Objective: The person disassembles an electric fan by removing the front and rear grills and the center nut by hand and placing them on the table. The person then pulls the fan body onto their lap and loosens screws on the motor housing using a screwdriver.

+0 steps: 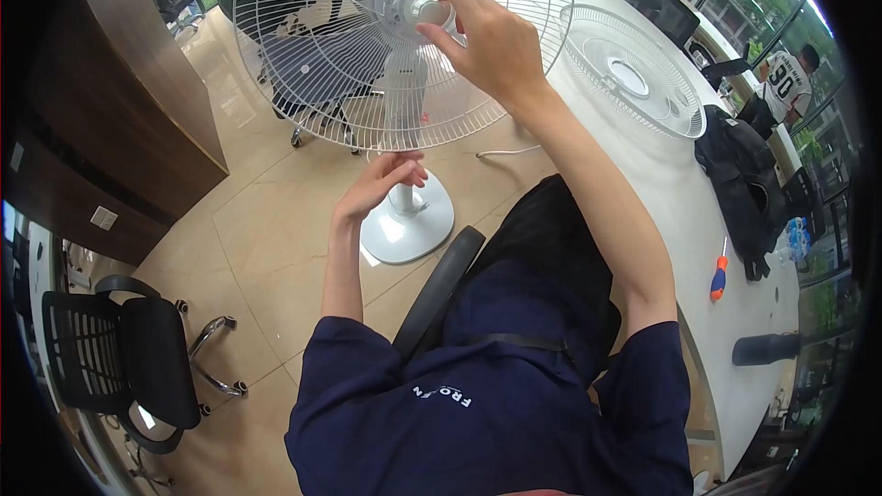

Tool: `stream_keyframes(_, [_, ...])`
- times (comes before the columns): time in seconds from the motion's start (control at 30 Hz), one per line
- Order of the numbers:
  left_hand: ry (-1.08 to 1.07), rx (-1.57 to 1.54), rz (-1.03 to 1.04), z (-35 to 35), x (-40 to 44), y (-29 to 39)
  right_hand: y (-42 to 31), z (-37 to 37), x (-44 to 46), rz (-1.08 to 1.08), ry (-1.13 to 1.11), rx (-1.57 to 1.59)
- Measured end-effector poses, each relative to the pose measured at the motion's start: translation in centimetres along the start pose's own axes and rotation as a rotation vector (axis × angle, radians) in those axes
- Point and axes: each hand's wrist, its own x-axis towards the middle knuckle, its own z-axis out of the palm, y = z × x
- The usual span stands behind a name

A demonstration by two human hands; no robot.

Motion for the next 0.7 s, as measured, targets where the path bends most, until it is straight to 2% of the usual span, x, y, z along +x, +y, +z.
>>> stream_keyframes(0.1, [-0.355,-0.302,0.018,-0.4,-1.3,0.1,0.1,0.3,0.3,-0.071,0.042,-0.019])
stream_keyframes(0.13, [-0.364,-0.302,0.015,-0.3,-1.6,0.6,0.0,0.2,0.5,-0.066,0.044,-0.027])
stream_keyframes(0.2, [-0.688,-0.339,0.165,0.2,-2.2,2.8,-0.5,-0.1,1.1,-0.18,0.084,-0.054])
stream_keyframes(0.23, [-0.576,-0.257,0.201,0.6,-2.5,4.1,-0.6,-0.2,1.4,-0.175,0.089,-0.058])
stream_keyframes(0.27, [-0.579,-0.253,0.196,0.6,-2.7,5.2,-0.6,-0.1,1.7,-0.203,0.043,-0.099])
stream_keyframes(0.33, [-0.161,0.093,0.438,0.0,-2.5,7.7,-0.6,-0.1,2.1,-0.231,0.0,-0.141])
stream_keyframes(0.4, [0.168,0.584,0.644,0.6,-2.2,12.2,-0.5,-0.1,2.4,-0.311,-0.025,-0.154])
stream_keyframes(0.47, [0.582,1.075,1.046,1.7,-0.3,15.8,0.1,0.2,2.4,-0.346,-0.005,-0.158])
stream_keyframes(0.5, [0.582,1.079,1.05,1.7,1.0,17.0,0.3,0.4,2.5,-0.384,0.012,-0.159])
stream_keyframes(0.57, [0.868,1.681,1.09,1.7,2.7,18.5,0.7,-0.1,2.5,-0.384,-0.008,-0.135])
stream_keyframes(0.6, [0.871,1.683,1.093,1.7,2.7,18.5,0.9,-0.3,2.5,-0.385,-0.036,-0.108])
stream_keyframes(0.63, [0.833,1.757,0.97,1.7,2.8,18.2,1.0,0.0,2.3,-0.388,-0.033,-0.11])
stream_keyframes(0.67, [0.793,1.824,0.851,1.6,3.2,17.9,1.0,0.3,2.2,-0.291,-0.013,-0.074])
stream_keyframes(0.7, [0.741,1.808,0.821,1.7,3.1,17.3,1.2,0.6,2.0,-0.191,0.005,-0.037])
